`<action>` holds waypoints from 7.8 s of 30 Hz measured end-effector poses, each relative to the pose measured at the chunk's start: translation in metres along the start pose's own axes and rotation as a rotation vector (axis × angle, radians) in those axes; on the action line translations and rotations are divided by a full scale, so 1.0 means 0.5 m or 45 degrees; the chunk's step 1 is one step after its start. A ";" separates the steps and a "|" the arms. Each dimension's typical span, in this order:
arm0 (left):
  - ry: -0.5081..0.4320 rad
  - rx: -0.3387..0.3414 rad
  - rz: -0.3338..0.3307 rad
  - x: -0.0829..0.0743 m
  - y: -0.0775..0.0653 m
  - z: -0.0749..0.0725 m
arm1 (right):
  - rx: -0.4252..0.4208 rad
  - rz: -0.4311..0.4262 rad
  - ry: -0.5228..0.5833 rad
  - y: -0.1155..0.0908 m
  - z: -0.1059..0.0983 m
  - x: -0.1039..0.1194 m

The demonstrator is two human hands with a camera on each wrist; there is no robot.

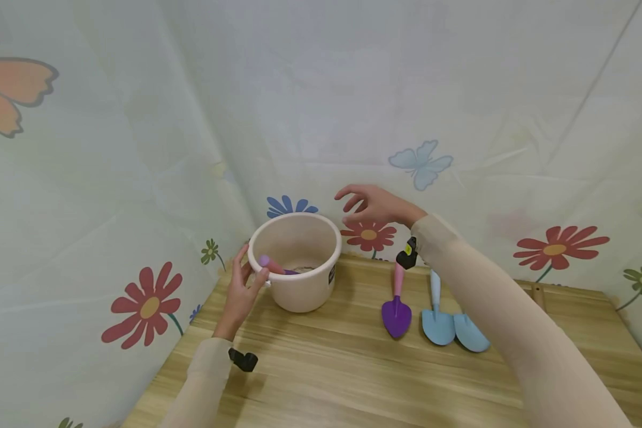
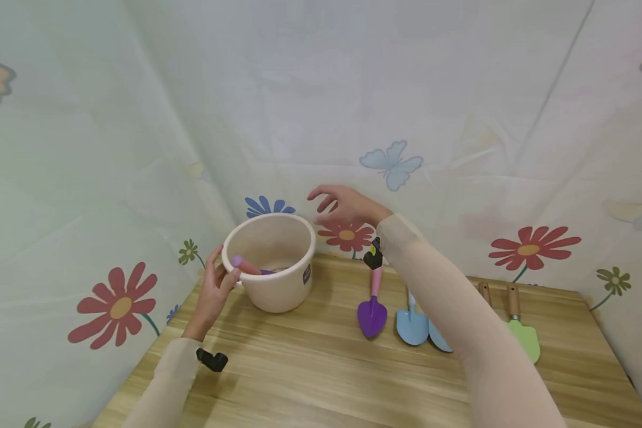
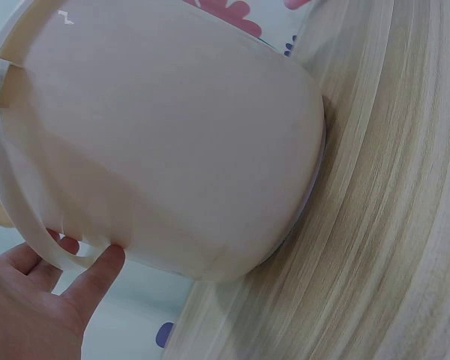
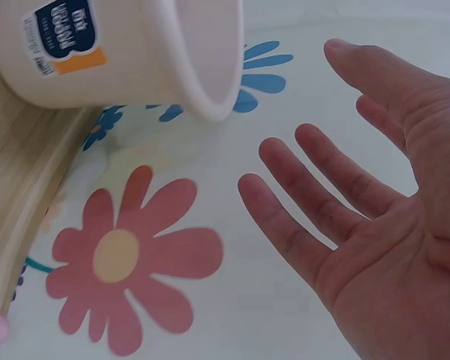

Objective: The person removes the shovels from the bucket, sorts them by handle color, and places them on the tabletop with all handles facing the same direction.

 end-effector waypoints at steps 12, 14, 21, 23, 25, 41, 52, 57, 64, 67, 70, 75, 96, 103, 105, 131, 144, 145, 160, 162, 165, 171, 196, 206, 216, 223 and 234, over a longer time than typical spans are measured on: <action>-0.018 -0.028 0.030 0.000 -0.003 0.006 | 0.103 0.025 0.066 0.063 0.023 0.037; -0.020 -0.028 0.025 0.001 -0.003 0.007 | 0.150 0.020 0.109 0.073 0.031 0.042; -0.033 -0.022 0.016 0.007 -0.003 0.008 | 0.293 0.054 0.210 0.104 0.059 0.059; -0.034 -0.022 0.018 0.006 -0.003 0.009 | 0.329 0.060 0.208 0.113 0.067 0.062; -0.037 -0.024 0.023 0.005 -0.003 0.010 | 0.367 0.069 0.220 0.123 0.075 0.063; -0.068 -0.015 0.005 0.001 -0.002 0.014 | 0.560 0.062 0.233 0.153 0.146 0.105; -0.056 -0.030 0.029 0.000 -0.002 0.019 | 0.708 0.064 0.157 0.178 0.201 0.124; -0.081 -0.027 0.034 -0.004 -0.002 0.021 | 0.743 0.043 0.134 0.179 0.219 0.132; -0.084 0.007 0.016 -0.049 -0.002 0.019 | 0.759 0.011 0.033 0.177 0.238 0.150; -0.096 -0.008 0.021 -0.025 -0.003 0.022 | 0.754 0.004 -0.006 0.191 0.248 0.143; -0.097 -0.026 0.029 -0.006 -0.003 0.024 | 0.759 -0.009 -0.010 0.188 0.251 0.146; -0.071 -0.033 0.041 -0.003 -0.003 0.025 | 0.767 -0.018 -0.012 0.189 0.257 0.149; -0.107 0.025 0.024 -0.060 -0.003 0.024 | 0.800 -0.029 0.013 0.191 0.264 0.146; -0.100 0.031 0.028 -0.088 -0.004 0.025 | 0.762 -0.017 0.051 0.190 0.257 0.136; -0.104 0.036 0.025 -0.086 -0.003 0.025 | 0.739 -0.013 0.075 0.187 0.252 0.134; -0.102 0.039 0.021 -0.078 0.005 0.021 | 0.445 -0.117 0.405 0.165 0.148 0.114; -0.095 0.044 0.024 -0.067 0.007 0.023 | 0.260 -0.217 0.474 0.140 0.119 0.140; -0.094 0.044 0.028 -0.067 0.007 0.023 | 0.241 -0.219 0.475 0.138 0.116 0.142; -0.089 0.024 0.060 -0.070 0.010 0.022 | -0.073 -0.304 0.471 0.101 0.063 0.172; -0.088 0.022 0.060 -0.069 0.011 0.021 | -0.102 -0.299 0.488 0.098 0.057 0.174; -0.090 0.020 0.056 -0.067 0.013 0.020 | -0.142 -0.300 0.500 0.094 0.049 0.176; -0.070 0.025 0.032 -0.068 0.012 0.020 | -0.195 -0.304 0.503 0.082 0.037 0.176; -0.079 -0.007 0.081 0.019 0.017 0.025 | -0.529 -0.331 0.556 -0.062 -0.078 0.205; -0.074 0.028 0.076 -0.042 0.013 0.019 | -0.596 -0.320 0.572 -0.057 -0.101 0.133; -0.063 -0.002 0.084 0.008 0.012 0.021 | -0.636 -0.282 0.561 -0.084 -0.090 0.095; -0.069 -0.008 0.095 0.009 0.011 0.018 | -0.693 -0.248 0.536 -0.096 -0.072 0.071; -0.059 -0.017 0.092 0.004 0.008 0.015 | -0.714 -0.268 0.552 -0.107 -0.034 0.013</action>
Point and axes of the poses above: each hand's wrist, its own y-axis towards the middle knuckle, its own z-axis out of the palm, x = y × z, the point moved 2 cm from there along y, towards the middle knuckle, and after that the axes turned 12 degrees about z, right-handed, at the moved point
